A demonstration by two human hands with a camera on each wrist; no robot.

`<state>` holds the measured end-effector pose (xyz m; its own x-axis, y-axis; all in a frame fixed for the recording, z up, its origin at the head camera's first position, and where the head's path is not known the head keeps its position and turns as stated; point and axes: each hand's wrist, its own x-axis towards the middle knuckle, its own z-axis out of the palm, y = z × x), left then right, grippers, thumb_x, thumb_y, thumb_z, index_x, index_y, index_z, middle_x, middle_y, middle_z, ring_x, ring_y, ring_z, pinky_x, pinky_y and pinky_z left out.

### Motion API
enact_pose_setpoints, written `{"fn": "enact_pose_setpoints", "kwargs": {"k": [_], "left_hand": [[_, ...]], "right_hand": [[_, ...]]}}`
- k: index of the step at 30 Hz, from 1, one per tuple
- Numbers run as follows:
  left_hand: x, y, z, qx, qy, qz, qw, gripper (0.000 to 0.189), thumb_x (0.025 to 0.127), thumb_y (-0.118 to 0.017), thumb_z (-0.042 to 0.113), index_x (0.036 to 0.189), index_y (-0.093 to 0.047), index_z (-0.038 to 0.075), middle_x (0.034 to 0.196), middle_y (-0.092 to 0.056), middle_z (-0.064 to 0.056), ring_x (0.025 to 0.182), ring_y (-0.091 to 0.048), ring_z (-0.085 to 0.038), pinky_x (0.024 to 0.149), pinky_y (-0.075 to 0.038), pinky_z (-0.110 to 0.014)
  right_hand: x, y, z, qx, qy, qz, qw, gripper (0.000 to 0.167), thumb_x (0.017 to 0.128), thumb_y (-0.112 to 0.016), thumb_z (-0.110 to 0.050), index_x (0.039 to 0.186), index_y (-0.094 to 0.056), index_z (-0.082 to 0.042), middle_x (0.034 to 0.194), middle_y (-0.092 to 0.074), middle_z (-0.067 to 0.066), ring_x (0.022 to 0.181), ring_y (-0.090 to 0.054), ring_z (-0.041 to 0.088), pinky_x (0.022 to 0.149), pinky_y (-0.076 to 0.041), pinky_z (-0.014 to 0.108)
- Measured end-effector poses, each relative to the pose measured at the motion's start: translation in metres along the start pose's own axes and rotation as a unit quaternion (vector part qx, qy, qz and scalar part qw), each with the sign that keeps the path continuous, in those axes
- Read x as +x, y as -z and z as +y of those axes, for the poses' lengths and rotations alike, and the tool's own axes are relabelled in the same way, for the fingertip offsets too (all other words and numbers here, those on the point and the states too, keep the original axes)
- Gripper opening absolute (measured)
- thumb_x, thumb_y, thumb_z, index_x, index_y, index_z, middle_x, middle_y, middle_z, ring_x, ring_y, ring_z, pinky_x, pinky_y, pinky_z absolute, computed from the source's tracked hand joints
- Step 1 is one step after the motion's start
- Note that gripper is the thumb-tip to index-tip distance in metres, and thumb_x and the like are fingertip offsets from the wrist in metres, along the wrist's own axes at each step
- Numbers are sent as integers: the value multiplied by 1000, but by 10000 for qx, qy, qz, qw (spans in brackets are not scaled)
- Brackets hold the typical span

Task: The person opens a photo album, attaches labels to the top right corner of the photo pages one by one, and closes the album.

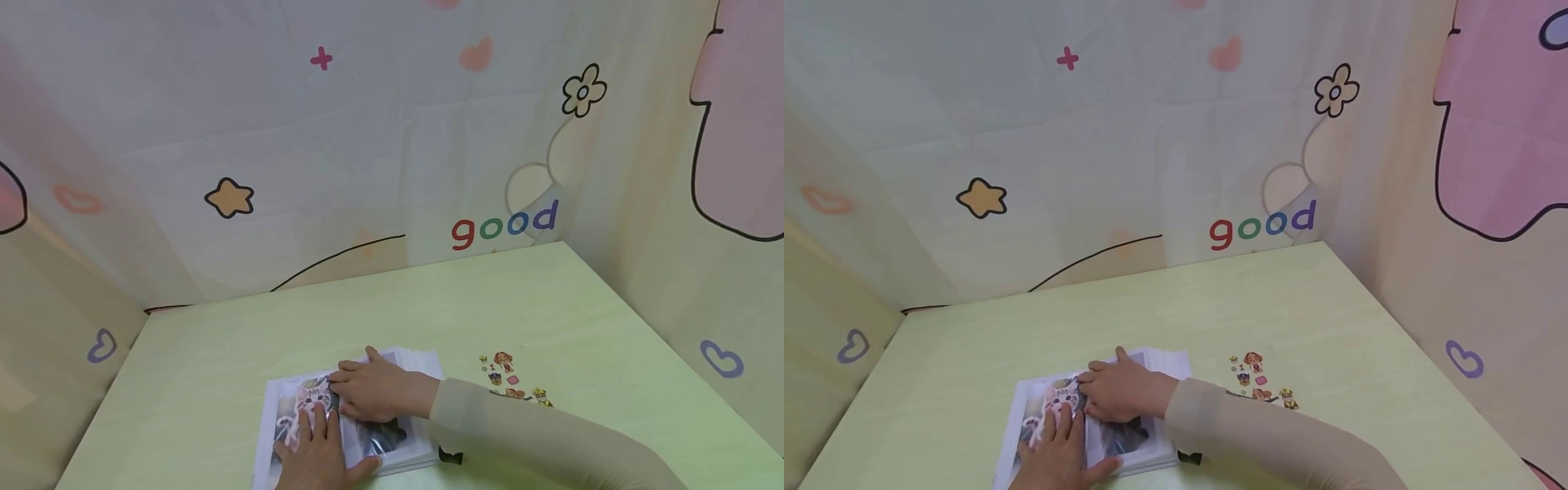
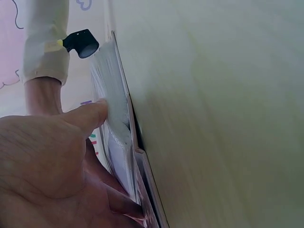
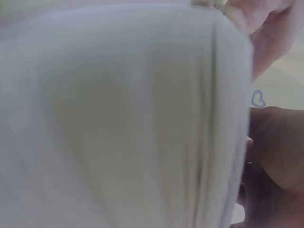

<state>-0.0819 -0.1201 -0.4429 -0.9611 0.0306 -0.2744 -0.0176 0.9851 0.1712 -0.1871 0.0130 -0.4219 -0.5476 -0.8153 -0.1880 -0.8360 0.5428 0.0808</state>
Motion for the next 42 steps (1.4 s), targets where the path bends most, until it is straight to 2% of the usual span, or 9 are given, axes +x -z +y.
{"fn": "enact_pose_setpoints", "kwargs": {"k": [8,19,26,31,33,38,42], "left_hand": [[0,-4,-1,23,-96,113,9999,116,78,-65,82,150,-45,-6,158,-36,-32,146,-29,-56,96,-24,-88],[1,-2,-1,-23,-44,17,10000,116,78,-65,83,150,-45,-6,159,-34,-31,147,-26,-55,98,-23,-87],[1,0,0,-8,-72,40,10000,116,77,-64,83,149,-46,-6,159,-35,-31,147,-27,-55,98,-24,-87],[1,0,0,31,-24,61,10000,117,77,-64,84,149,-47,-6,159,-36,-30,147,-28,-54,98,-24,-87],[0,0,0,44,-7,87,10000,117,76,-64,84,149,-48,-6,159,-37,-30,147,-29,-53,98,-24,-87],[-1,0,-1,49,8,92,9999,118,76,-63,85,149,-47,-6,159,-37,-30,146,-30,-53,98,-23,-87],[-1,0,-1,51,14,44,10000,119,77,-62,85,151,-45,-6,159,-36,-30,147,-29,-53,98,-23,-87]], "right_hand": [[2,-1,2,-9,-175,3,9998,51,107,-47,-52,153,-53,-29,159,-43,-13,150,-35,15,117,-33,56],[0,-1,5,-169,-150,60,9997,51,109,-42,-49,154,-51,-27,160,-43,-13,149,-37,14,116,-35,51],[1,-1,4,-278,-242,80,9993,51,109,-41,-49,154,-51,-25,159,-44,-12,149,-37,15,116,-36,50],[-1,2,2,-469,-407,203,9979,57,108,-45,-52,155,-49,-20,160,-44,-5,149,-36,16,116,-36,49],[-3,4,2,-450,-321,237,9982,57,107,-48,-50,155,-49,-19,161,-43,-5,150,-35,16,117,-36,49],[-5,5,-3,-299,212,129,9992,47,109,-51,-39,153,-52,-22,160,-44,-8,149,-37,13,115,-37,55],[-4,4,-7,-406,204,-14,9990,46,110,-47,-37,153,-53,-22,160,-43,-10,149,-36,11,115,-36,55]]}}
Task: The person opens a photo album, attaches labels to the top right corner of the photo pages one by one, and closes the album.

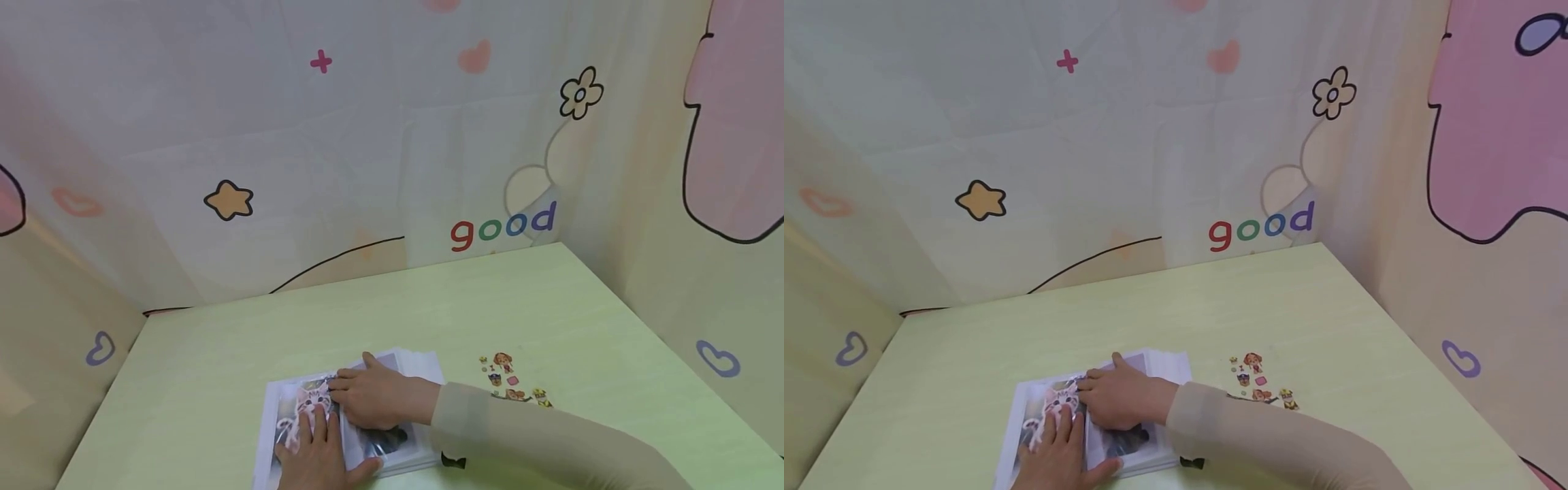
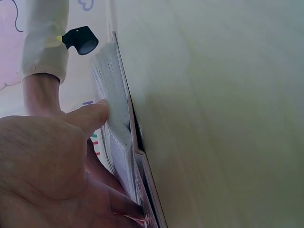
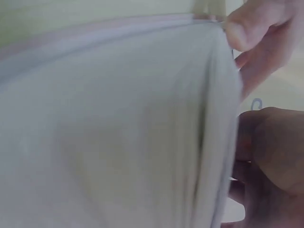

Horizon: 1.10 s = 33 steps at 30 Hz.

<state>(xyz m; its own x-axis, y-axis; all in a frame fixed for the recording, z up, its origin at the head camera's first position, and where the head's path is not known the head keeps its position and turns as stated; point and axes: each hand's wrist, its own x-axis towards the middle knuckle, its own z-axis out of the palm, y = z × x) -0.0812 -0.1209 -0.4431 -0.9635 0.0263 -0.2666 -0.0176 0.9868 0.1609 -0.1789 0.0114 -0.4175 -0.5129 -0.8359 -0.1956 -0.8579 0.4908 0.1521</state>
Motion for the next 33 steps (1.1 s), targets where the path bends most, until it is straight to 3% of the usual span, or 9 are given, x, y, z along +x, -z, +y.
{"fn": "enact_pose_setpoints", "kwargs": {"k": [9,33], "left_hand": [[0,-1,1,-61,35,1,10000,118,75,-63,85,150,-47,-4,160,-35,-29,148,-27,-53,101,-21,-86],[1,1,1,-92,90,-110,9999,118,75,-65,84,150,-47,-5,160,-35,-30,148,-26,-54,99,-23,-87]], "right_hand": [[4,2,3,122,-467,-221,9986,50,109,-44,-45,155,-50,-26,160,-42,-12,151,-33,14,118,-32,53],[7,4,11,653,-498,-373,9959,56,107,-47,-49,156,-48,-23,162,-40,-12,151,-33,14,118,-33,49]]}}
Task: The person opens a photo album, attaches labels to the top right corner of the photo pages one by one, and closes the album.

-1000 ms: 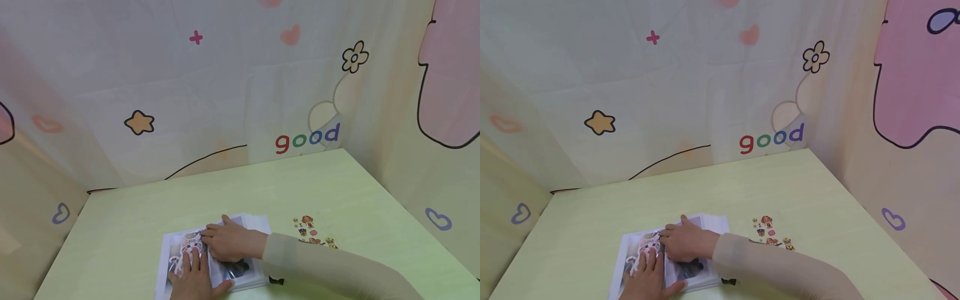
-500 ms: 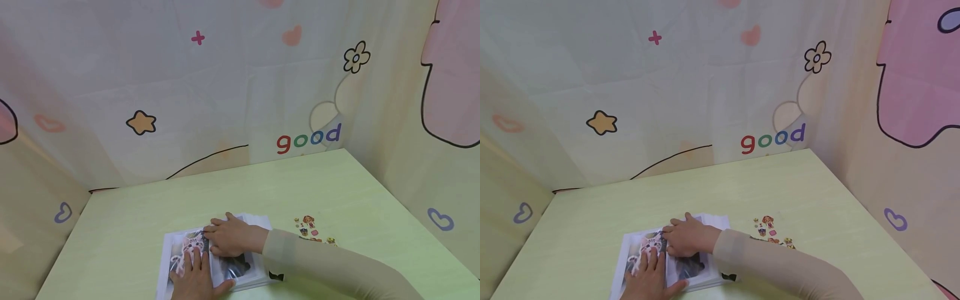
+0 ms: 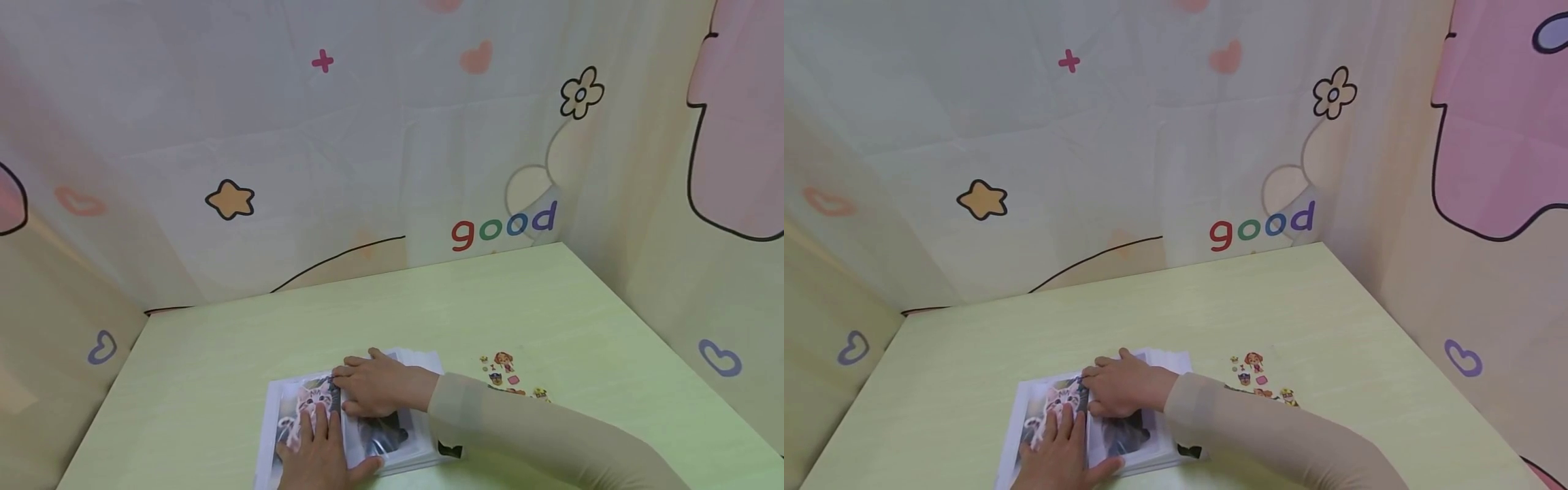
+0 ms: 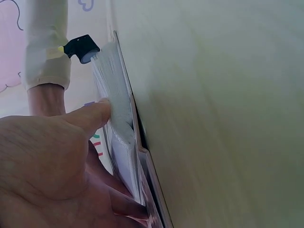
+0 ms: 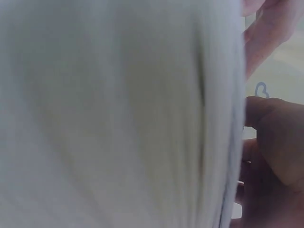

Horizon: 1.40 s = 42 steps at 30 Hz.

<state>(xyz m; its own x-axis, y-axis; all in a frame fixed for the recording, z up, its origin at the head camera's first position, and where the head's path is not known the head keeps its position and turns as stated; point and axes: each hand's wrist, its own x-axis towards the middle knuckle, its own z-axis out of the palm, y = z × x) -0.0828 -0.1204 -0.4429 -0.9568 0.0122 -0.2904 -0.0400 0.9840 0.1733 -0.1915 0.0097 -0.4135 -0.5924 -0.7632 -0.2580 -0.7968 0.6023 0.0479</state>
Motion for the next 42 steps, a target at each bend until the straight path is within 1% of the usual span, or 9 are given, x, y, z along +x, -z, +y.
{"fn": "enact_pose_setpoints", "kwargs": {"k": [9,11,15,18,23,27,33,38,42], "left_hand": [[1,7,2,-66,-34,-50,10000,118,74,-68,83,149,-48,-6,158,-37,-30,147,-27,-55,97,-24,-87],[1,10,1,-51,-43,-54,10000,118,74,-68,84,149,-49,-5,158,-38,-30,146,-28,-55,98,-25,-87],[-1,15,0,11,-70,-59,10000,118,72,-68,85,148,-50,-4,157,-39,-30,147,-28,-54,102,-22,-84],[-2,17,1,81,-145,78,9998,119,70,-69,85,146,-52,-6,155,-41,-31,147,-28,-54,105,-22,-82],[-5,17,5,200,-333,471,9981,121,69,-71,84,143,-52,-9,155,-41,-32,146,-31,-54,106,-25,-80],[-8,17,8,222,-461,619,9968,119,72,-71,82,145,-50,-10,156,-41,-30,146,-31,-53,107,-25,-79],[-12,18,12,-152,-843,726,9937,112,79,-71,75,149,-46,-9,160,-35,-29,148,-29,-52,108,-19,-80],[-13,16,16,-620,-1287,854,9861,108,83,-71,70,150,-43,-10,161,-31,-31,149,-24,-53,109,-17,-80],[-12,16,16,-697,-1609,980,9796,104,86,-70,67,151,-43,-10,161,-31,-31,150,-24,-52,110,-21,-78]], "right_hand": [[3,-5,4,99,-82,169,9998,62,106,-48,-51,158,-45,-17,163,-39,-4,151,-32,15,119,-32,50],[2,-6,7,235,-89,222,9994,65,106,-48,-53,158,-43,-15,164,-38,-1,152,-31,17,120,-31,49],[-4,-6,14,740,-130,312,9967,69,106,-49,-54,159,-41,-11,165,-36,3,154,-27,20,122,-27,50],[-12,-4,22,1083,-124,440,9931,70,105,-52,-53,158,-42,-9,165,-36,5,155,-25,21,122,-26,50],[-26,0,37,1399,-42,762,9872,66,105,-58,-45,156,-45,-5,164,-38,9,155,-26,25,121,-27,53],[-36,1,45,1666,-94,915,9817,64,105,-61,-40,155,-46,-3,164,-38,10,154,-27,27,121,-27,54],[-49,0,53,1900,-149,1087,9756,63,103,-62,-38,153,-48,-1,162,-40,13,153,-30,30,119,-29,57],[-62,-3,61,2099,-191,1215,9699,63,103,-63,-35,153,-47,1,162,-39,15,153,-29,34,119,-28,59],[-73,-7,69,2223,-223,1340,9655,66,103,-64,-36,154,-44,2,163,-37,16,153,-28,35,119,-27,59]]}}
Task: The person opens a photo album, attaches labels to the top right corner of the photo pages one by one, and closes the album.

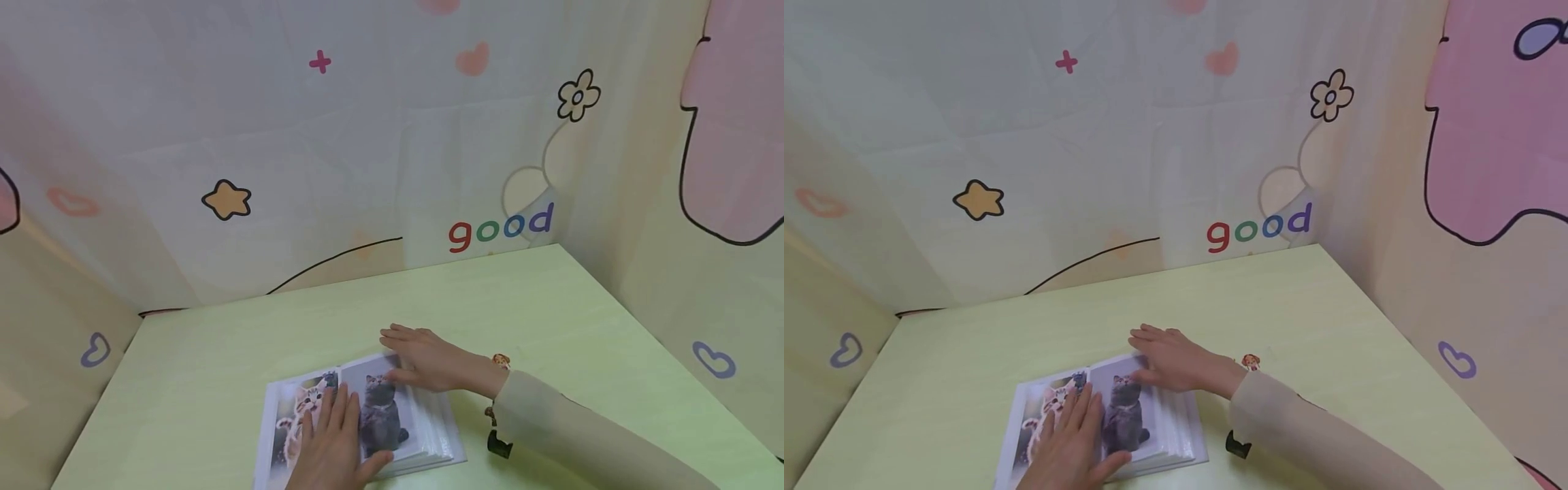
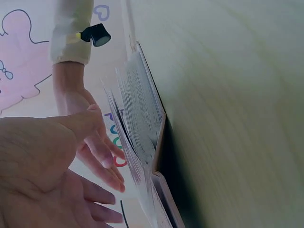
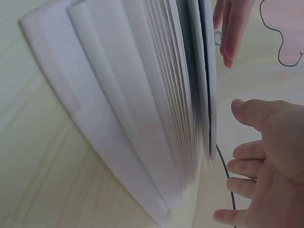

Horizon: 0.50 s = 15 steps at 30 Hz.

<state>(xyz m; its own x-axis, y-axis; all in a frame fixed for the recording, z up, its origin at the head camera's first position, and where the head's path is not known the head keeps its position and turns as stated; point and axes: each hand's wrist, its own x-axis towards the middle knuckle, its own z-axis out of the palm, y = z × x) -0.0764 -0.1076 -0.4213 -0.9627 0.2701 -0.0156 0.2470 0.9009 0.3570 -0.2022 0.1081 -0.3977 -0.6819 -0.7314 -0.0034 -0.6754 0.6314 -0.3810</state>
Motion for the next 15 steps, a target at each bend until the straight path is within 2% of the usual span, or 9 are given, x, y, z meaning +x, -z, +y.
{"fn": "enact_pose_setpoints", "kwargs": {"k": [5,9,15], "left_hand": [[1,2,-2,98,-319,156,9993,102,90,-65,67,154,-39,-8,164,-27,-27,152,-21,-49,111,-25,-74],[2,4,-3,234,-379,217,9988,101,92,-61,68,156,-36,-7,166,-25,-26,152,-22,-48,112,-26,-73],[1,5,-6,198,-403,385,9983,95,95,-61,64,155,-38,-6,165,-25,-26,152,-20,-48,114,-23,-72]], "right_hand": [[-11,3,9,84,40,187,9998,67,104,-64,-36,154,-42,3,163,-36,17,153,-27,36,118,-29,59],[-19,7,14,187,-30,303,9994,67,104,-62,-35,155,-41,2,164,-36,17,153,-27,36,118,-28,60],[-32,11,20,272,-215,438,9984,66,105,-62,-35,155,-42,2,163,-36,17,153,-27,37,118,-29,61]]}}
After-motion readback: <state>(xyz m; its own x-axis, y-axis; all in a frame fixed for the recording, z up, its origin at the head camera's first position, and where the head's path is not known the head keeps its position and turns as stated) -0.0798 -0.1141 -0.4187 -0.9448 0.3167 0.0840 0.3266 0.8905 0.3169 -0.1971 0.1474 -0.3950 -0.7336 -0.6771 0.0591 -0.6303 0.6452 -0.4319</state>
